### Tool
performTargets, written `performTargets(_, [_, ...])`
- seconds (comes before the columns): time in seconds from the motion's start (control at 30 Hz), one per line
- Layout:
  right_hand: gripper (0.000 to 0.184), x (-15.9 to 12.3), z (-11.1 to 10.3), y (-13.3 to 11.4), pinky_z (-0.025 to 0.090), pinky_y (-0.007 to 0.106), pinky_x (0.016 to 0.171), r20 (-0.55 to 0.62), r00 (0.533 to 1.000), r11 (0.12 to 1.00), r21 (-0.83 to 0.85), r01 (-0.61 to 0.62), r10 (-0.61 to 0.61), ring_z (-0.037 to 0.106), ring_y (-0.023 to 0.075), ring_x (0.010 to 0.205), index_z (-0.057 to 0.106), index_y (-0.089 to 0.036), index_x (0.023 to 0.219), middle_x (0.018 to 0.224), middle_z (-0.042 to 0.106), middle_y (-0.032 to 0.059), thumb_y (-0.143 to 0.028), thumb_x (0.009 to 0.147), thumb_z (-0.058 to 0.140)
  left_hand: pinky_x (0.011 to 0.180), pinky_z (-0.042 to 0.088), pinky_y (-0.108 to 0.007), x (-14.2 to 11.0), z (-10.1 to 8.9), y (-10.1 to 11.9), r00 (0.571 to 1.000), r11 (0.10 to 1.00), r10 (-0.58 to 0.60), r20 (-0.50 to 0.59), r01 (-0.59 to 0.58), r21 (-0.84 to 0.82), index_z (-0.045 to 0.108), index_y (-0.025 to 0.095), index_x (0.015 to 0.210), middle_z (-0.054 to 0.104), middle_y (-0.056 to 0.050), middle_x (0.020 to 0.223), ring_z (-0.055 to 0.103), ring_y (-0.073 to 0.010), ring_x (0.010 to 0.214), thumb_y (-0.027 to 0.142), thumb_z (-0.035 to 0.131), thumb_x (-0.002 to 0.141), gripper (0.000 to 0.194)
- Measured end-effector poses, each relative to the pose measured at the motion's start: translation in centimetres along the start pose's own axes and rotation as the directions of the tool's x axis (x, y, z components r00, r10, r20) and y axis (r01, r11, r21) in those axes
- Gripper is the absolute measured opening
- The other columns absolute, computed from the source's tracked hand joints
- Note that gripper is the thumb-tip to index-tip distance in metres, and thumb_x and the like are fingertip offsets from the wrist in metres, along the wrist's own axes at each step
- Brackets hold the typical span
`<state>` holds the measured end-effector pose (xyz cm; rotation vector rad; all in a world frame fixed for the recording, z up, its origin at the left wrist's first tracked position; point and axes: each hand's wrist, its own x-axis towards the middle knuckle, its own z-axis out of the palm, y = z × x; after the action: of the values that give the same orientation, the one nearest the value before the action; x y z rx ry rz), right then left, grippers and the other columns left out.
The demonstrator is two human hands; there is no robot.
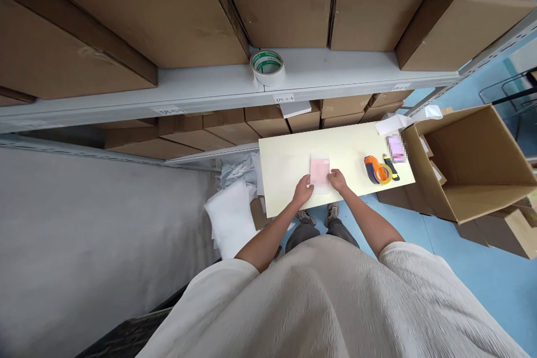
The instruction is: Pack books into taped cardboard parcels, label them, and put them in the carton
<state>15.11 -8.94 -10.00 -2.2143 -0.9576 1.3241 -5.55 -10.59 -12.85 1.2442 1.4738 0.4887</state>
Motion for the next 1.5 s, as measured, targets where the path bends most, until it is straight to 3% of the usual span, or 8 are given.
performTargets(0.23, [0.042, 0.8, -1.3, 0.0, 0.06, 0.037, 0.088, -0.053, 0.997, 0.996, 0.082, -0.044, 0.048, 0.073, 0.0264, 0.099, 0.069, -0.021, 0.115, 0.106, 0.078, 0.0087, -0.036, 0.077, 0.072, 0.124, 0.047, -0.044, 0.3, 2.3, 0.7, 0.998, 0.997, -0.023, 0.061, 0.028, -0.068, 0.061, 0.023, 0.154, 0.061, -0.015, 0.158, 0.063, -0.0316, 0.142, 0.022, 0.076, 0.087, 0.068])
performTargets(0.5, [0.03, 1.2, -5.6, -1.2, 0.058, 0.038, 0.086, -0.19, 0.973, 0.992, -0.019, 0.126, -0.128, 0.07, 0.0245, 0.088, 0.066, -0.024, 0.1, 0.092, 0.073, 0.0024, -0.034, 0.073, 0.066, 0.127, 0.044, -0.045, 1.3, 7.0, 2.7, 0.973, 0.948, 0.017, 0.23, 0.057, -0.313, 0.061, 0.027, 0.152, 0.056, -0.012, 0.167, 0.051, -0.0313, 0.157, 0.022, 0.075, 0.086, 0.068])
performTargets(0.63, [0.03, 0.4, -4.0, -2.1, 0.059, 0.039, 0.087, -0.027, 0.971, 0.967, 0.082, 0.24, -0.239, 0.07, 0.0243, 0.092, 0.069, -0.023, 0.1, 0.1, 0.076, 0.0062, -0.049, 0.085, 0.062, 0.121, 0.048, -0.042, 1.4, 5.1, 2.6, 0.998, 0.927, -0.038, 0.059, 0.057, -0.372, 0.063, 0.023, 0.143, 0.069, -0.014, 0.149, 0.065, -0.0265, 0.142, 0.025, 0.062, 0.097, 0.046])
performTargets(0.8, [0.027, 0.4, -0.7, -2.1, 0.056, 0.043, 0.106, 0.031, 0.985, 0.985, 0.024, 0.169, -0.17, 0.071, 0.0258, 0.11, 0.072, -0.025, 0.106, 0.117, 0.079, 0.0079, -0.043, 0.09, 0.061, 0.109, 0.056, -0.038, 1.0, 1.0, 1.8, 0.975, 0.952, -0.143, -0.168, 0.089, -0.291, 0.058, 0.024, 0.143, 0.076, -0.011, 0.132, 0.074, -0.0226, 0.122, 0.026, 0.051, 0.106, 0.038])
performTargets(1.03, [0.046, 1.0, 1.7, -0.9, 0.053, 0.042, 0.111, 0.056, 0.996, 0.994, -0.071, 0.077, -0.073, 0.07, 0.0269, 0.124, 0.07, -0.022, 0.13, 0.133, 0.075, 0.011, -0.036, 0.086, 0.065, 0.11, 0.055, -0.039, -0.2, -0.4, 1.0, 0.98, 0.985, -0.153, -0.128, 0.141, -0.099, 0.061, 0.021, 0.136, 0.071, -0.014, 0.141, 0.072, -0.0248, 0.125, 0.017, 0.058, 0.098, 0.038])
performTargets(1.2, [0.051, 1.2, 1.9, -0.3, 0.055, 0.041, 0.109, 0.053, 0.996, 0.996, -0.064, 0.069, -0.066, 0.07, 0.0271, 0.123, 0.068, -0.023, 0.134, 0.134, 0.074, 0.0104, -0.036, 0.085, 0.065, 0.114, 0.053, -0.04, -0.9, -0.2, 0.9, 0.982, 0.981, -0.174, -0.069, 0.167, -0.102, 0.057, 0.024, 0.144, 0.068, -0.014, 0.15, 0.067, -0.0272, 0.137, 0.02, 0.066, 0.096, 0.049])
performTargets(1.37, [0.056, 1.5, 0.8, -0.3, 0.054, 0.041, 0.11, 0.026, 0.998, 0.997, -0.055, 0.061, -0.06, 0.07, 0.0269, 0.124, 0.065, -0.02, 0.141, 0.145, 0.069, 0.0139, -0.034, 0.087, 0.065, 0.121, 0.049, -0.043, -0.4, 1.1, 1.6, 0.997, 0.995, -0.079, 0.012, 0.08, -0.063, 0.059, 0.023, 0.147, 0.064, -0.014, 0.156, 0.063, -0.0291, 0.143, 0.018, 0.069, 0.091, 0.057])
performTargets(1.5, [0.052, 1.1, -2.0, 0.1, 0.054, 0.044, 0.113, -0.005, 0.993, 0.993, -0.005, 0.119, -0.119, 0.069, 0.0283, 0.124, 0.066, -0.019, 0.14, 0.149, 0.067, 0.016, -0.034, 0.09, 0.063, 0.127, 0.044, -0.045, 0.8, 2.9, 2.6, 1.0, 1.0, 0.003, 0.031, -0.002, -0.023, 0.065, 0.022, 0.141, 0.064, -0.013, 0.153, 0.06, -0.0302, 0.145, 0.016, 0.071, 0.087, 0.055])
